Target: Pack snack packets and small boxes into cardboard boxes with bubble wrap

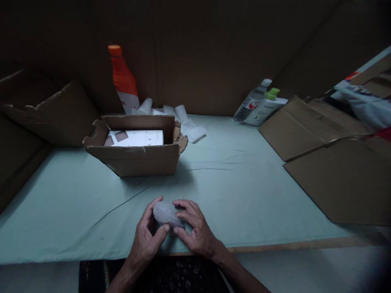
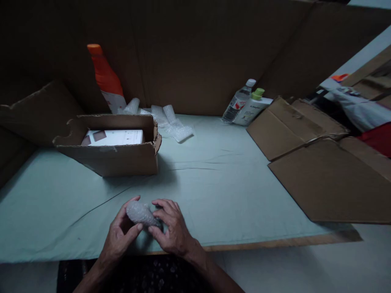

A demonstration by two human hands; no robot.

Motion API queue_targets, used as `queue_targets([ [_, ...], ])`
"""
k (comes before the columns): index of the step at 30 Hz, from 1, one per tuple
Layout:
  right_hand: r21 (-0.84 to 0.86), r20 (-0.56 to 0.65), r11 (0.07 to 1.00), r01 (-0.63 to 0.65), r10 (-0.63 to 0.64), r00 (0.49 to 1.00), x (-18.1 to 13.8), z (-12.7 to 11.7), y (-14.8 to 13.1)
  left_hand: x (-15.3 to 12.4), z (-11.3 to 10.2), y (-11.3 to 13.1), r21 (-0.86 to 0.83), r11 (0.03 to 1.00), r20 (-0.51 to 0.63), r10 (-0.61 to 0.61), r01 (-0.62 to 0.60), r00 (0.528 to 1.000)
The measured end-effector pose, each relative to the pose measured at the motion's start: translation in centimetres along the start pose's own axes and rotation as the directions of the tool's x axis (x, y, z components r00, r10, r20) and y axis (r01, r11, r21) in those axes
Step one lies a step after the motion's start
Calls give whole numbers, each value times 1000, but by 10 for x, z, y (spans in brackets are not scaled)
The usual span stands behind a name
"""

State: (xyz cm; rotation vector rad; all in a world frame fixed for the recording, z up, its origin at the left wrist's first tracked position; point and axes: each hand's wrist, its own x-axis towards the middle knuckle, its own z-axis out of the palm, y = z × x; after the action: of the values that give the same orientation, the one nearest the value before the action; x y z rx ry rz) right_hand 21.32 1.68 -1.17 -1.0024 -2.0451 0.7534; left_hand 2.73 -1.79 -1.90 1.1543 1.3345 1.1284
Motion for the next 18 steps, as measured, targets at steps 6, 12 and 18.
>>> queue_targets([
  [6, 45, 17, 999, 23, -24, 1000, 0, 3, -1, -2, -1, -1, -5, 1000, 31, 21, -21, 999],
  [12, 26, -18, 1000, -12, 13, 1000, 0, 6, -1, -2, -5, -2, -34, 999, 16, 14, -14, 1000],
  [18, 45, 2, 997, -55, 55, 998, -1, 6, -1, -2, -5, -2, -21, 1000, 29, 13, -12, 999],
])
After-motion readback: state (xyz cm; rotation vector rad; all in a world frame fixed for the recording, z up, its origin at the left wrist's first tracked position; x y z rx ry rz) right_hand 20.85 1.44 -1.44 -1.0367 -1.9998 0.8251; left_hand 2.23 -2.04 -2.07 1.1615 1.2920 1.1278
